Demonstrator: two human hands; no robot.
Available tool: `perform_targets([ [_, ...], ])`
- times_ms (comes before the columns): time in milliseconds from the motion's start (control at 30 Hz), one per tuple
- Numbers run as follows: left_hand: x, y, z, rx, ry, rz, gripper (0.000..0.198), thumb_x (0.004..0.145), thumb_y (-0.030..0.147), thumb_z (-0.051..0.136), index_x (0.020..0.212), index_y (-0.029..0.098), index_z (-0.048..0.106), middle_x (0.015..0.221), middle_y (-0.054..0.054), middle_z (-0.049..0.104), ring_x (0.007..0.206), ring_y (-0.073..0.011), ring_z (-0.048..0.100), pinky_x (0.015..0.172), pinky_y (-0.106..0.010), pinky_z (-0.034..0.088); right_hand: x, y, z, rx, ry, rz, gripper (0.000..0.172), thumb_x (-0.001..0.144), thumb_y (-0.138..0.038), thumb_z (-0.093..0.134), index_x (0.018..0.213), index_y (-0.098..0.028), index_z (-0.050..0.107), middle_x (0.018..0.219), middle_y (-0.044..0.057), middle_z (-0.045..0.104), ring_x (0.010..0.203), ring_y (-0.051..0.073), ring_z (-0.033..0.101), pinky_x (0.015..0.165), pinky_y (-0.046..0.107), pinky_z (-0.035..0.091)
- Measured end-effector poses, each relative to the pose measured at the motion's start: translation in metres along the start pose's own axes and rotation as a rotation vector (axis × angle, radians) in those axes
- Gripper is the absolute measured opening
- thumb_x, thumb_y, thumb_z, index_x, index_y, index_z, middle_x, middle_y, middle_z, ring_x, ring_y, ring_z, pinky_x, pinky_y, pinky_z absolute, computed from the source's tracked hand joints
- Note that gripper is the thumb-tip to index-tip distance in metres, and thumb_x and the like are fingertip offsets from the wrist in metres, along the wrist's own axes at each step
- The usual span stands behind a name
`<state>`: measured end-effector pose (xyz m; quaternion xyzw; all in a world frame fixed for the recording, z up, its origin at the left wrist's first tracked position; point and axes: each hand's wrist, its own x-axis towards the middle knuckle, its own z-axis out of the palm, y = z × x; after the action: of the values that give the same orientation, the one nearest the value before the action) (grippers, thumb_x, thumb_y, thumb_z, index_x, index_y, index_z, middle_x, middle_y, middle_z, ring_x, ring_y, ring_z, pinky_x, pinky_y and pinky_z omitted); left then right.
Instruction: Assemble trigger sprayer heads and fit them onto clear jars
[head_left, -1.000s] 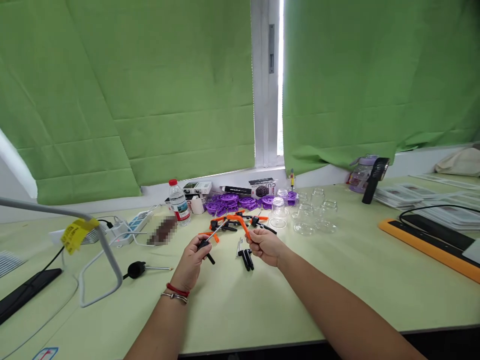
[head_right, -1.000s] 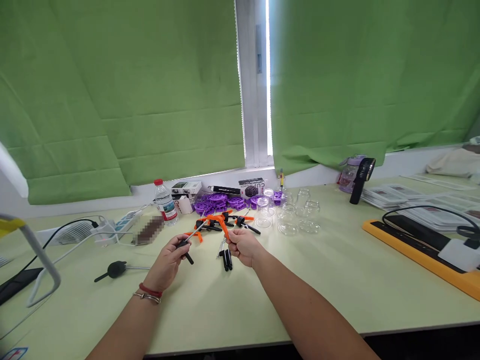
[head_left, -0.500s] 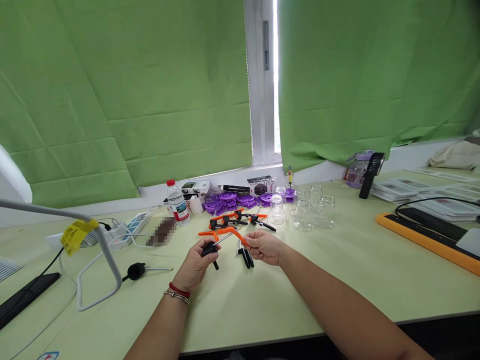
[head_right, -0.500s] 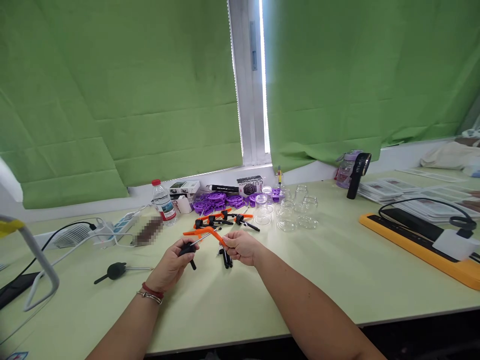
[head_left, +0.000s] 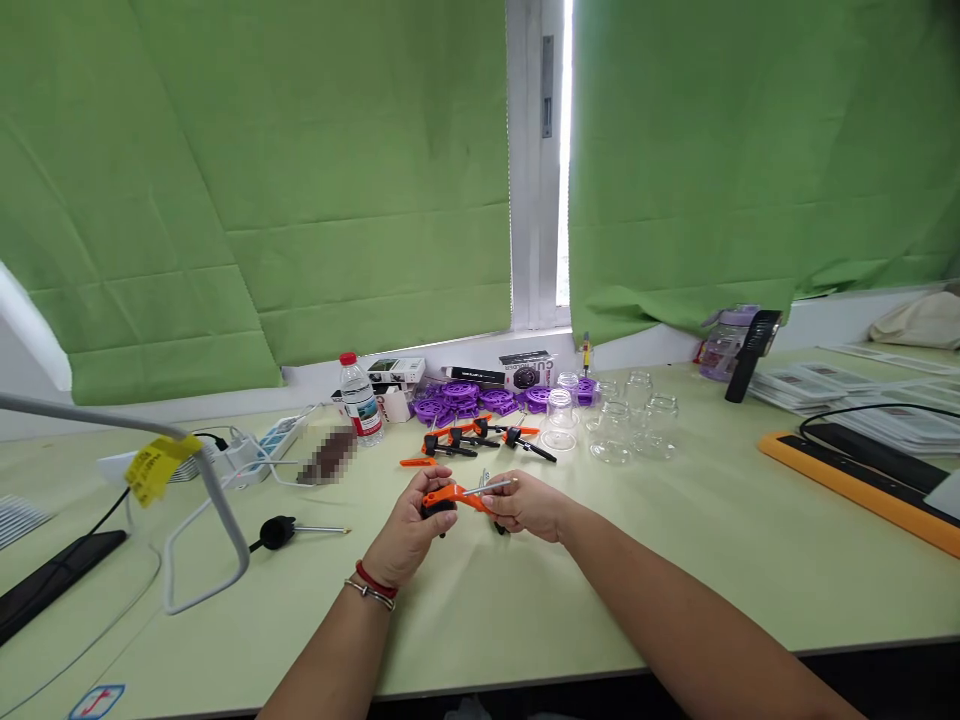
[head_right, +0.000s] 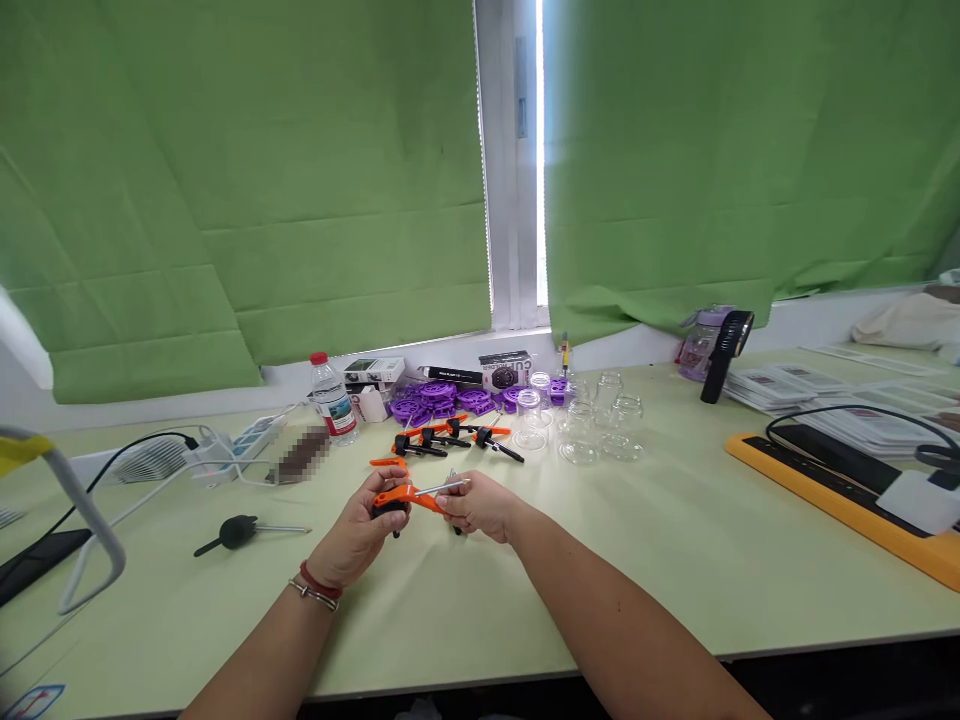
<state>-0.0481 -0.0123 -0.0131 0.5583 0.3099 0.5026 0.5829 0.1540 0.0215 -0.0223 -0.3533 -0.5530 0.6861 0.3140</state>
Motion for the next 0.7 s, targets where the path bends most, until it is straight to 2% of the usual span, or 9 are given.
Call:
perform_targets([
  [67,-0.001,0.003,0.002,-0.078,-0.005,0.001,0.044,0.074,0.042,0.071,0.109,0.020,0.057,0.095,-0.005,0.055,0.070,-0.0114,0.049,0.059,-0.025,0.037,-0.001,-0.001,0.002,-0.055,-0.020,0.019,0.041,0.061,-0.048,0.078,0.074,-0.016,0.057,0.054,-0.006,0.047,0.045,0.005,0.032,0.044,0.022,0.020],
  [133,-0.001,0.005,0.003,-0.133,0.017,-0.013,0.037,0.080,0.045,0.062,0.105,0.017,0.061,0.093,-0.006,0.056,0.070,-0.0130,0.049,0.060,-0.027,0.038,0.001,-0.002,0.002,-0.140,-0.006,-0.001,0.036,0.067,-0.048,0.073,0.074,-0.016,0.058,0.055,-0.004,0.049,0.044,0.006,0.034,0.043,0.022,0.024],
  [200,-0.001,0.006,0.003,-0.145,0.077,-0.018,0.031,0.082,0.040,0.061,0.102,0.017,0.062,0.091,-0.005,0.056,0.071,-0.0134,0.050,0.062,-0.028,0.039,0.006,-0.002,-0.002,-0.330,0.120,-0.072,0.029,0.076,-0.045,0.064,0.078,-0.016,0.060,0.058,-0.003,0.052,0.044,0.007,0.037,0.044,0.023,0.029],
  [267,0.001,0.006,0.001,-0.136,0.154,-0.006,0.029,0.081,0.038,0.062,0.102,0.018,0.062,0.091,-0.004,0.057,0.070,-0.0129,0.049,0.063,-0.027,0.039,0.014,-0.002,-0.008,-0.560,0.307,-0.144,0.024,0.083,-0.038,0.053,0.081,-0.016,0.063,0.062,-0.001,0.056,0.047,0.009,0.042,0.047,0.023,0.035],
  [333,0.003,0.004,0.000,-0.113,0.231,0.008,0.031,0.081,0.041,0.061,0.102,0.018,0.060,0.087,-0.004,0.057,0.068,-0.0124,0.047,0.062,-0.027,0.038,0.021,-0.005,-0.016,-0.728,0.438,-0.182,0.021,0.084,-0.030,0.049,0.082,-0.017,0.065,0.069,0.002,0.061,0.056,0.012,0.050,0.053,0.025,0.039],
  [367,0.005,0.004,-0.001,-0.097,0.262,0.014,0.032,0.081,0.042,0.061,0.102,0.018,0.060,0.086,-0.003,0.057,0.068,-0.0122,0.046,0.062,-0.026,0.037,0.024,-0.006,-0.018,-0.779,0.454,-0.189,0.019,0.083,-0.026,0.050,0.081,-0.017,0.067,0.072,0.003,0.063,0.061,0.013,0.053,0.057,0.025,0.040],
  [433,0.007,0.002,-0.003,-0.064,0.313,0.024,0.033,0.080,0.044,0.062,0.101,0.019,0.059,0.085,-0.002,0.057,0.068,-0.0121,0.045,0.062,-0.025,0.036,0.029,-0.010,-0.018,-0.877,0.430,-0.185,0.016,0.078,-0.021,0.054,0.076,-0.017,0.069,0.076,0.005,0.067,0.068,0.016,0.056,0.061,0.026,0.040],
  [533,0.008,0.001,-0.004,-0.028,0.354,0.035,0.034,0.079,0.047,0.062,0.100,0.020,0.059,0.090,-0.003,0.058,0.072,-0.0127,0.046,0.064,-0.024,0.036,0.032,-0.011,-0.005,-1.063,0.360,-0.177,0.011,0.073,-0.020,0.061,0.073,-0.018,0.072,0.080,0.007,0.069,0.074,0.019,0.058,0.064,0.028,0.039],
  [700,0.006,0.003,-0.004,-0.017,0.353,0.039,0.039,0.079,0.052,0.061,0.101,0.019,0.061,0.091,-0.004,0.058,0.073,-0.0136,0.045,0.066,-0.025,0.036,0.028,-0.002,0.020,-1.366,0.281,-0.233,0.014,0.073,-0.014,0.059,0.067,-0.016,0.071,0.086,0.012,0.067,0.092,0.025,0.054,0.080,0.035,0.032],
])
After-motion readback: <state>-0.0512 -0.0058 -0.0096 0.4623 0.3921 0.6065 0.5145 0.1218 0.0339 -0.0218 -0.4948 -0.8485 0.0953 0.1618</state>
